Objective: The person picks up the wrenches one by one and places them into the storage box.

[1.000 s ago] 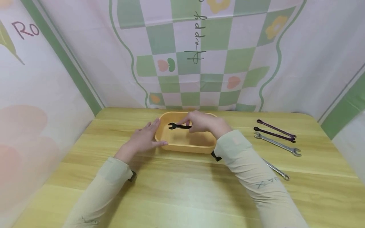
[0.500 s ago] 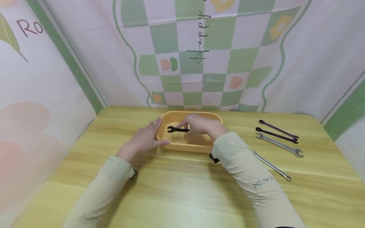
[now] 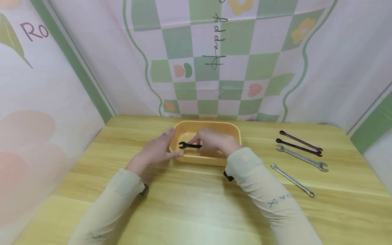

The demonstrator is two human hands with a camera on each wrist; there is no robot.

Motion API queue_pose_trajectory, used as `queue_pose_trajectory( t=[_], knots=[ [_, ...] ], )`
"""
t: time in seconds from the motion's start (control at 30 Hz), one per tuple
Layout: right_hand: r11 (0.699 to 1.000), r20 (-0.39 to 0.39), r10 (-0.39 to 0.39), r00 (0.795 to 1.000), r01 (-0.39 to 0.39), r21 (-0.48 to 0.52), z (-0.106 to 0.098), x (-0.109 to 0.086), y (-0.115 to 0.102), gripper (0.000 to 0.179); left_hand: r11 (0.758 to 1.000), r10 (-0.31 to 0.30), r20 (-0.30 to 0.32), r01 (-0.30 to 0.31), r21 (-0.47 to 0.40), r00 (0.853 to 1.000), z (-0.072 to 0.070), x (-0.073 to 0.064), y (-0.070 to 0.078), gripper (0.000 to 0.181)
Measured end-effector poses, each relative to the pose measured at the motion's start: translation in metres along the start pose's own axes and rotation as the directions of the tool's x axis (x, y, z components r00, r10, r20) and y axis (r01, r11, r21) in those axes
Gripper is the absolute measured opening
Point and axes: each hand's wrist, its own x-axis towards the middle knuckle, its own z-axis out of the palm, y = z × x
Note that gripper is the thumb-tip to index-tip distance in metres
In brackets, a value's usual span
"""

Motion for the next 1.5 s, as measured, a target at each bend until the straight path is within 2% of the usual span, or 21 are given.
queue_pose_trajectory(
  t=[0.27, 0.6, 0.93, 1.27, 1.5],
  knots=[
    [1.0, 0.006, -0.026, 1.0, 0.026, 0.004, 0.011, 0.004, 0.002, 0.049, 1.0, -0.002, -0.001, 0.002, -0.007, 1.0, 0.003, -0.001, -0.002, 0.112],
    [0.998, 0.007, -0.054, 0.998, 0.054, 0.007, 0.019, 0.008, 0.005, 0.05, 1.0, 0.006, 0.009, -0.006, -0.011, 1.0, 0.0, 0.001, 0.0, 0.11],
    [0.998, 0.017, -0.046, 0.999, 0.046, 0.038, 0.022, 0.009, 0.002, 0.054, 1.0, 0.003, 0.015, -0.003, -0.009, 1.0, -0.002, 0.0, 0.001, 0.109],
    [0.999, 0.008, -0.046, 0.999, 0.046, 0.014, 0.028, 0.01, 0.004, 0.047, 1.0, 0.008, 0.014, -0.008, -0.004, 1.0, -0.001, 0.0, 0.002, 0.11],
    [1.0, 0.02, -0.027, 0.999, 0.027, 0.0, 0.03, 0.011, 0.005, 0.051, 1.0, 0.004, 0.013, -0.004, -0.001, 1.0, -0.001, 0.0, 0.001, 0.11]
  ],
)
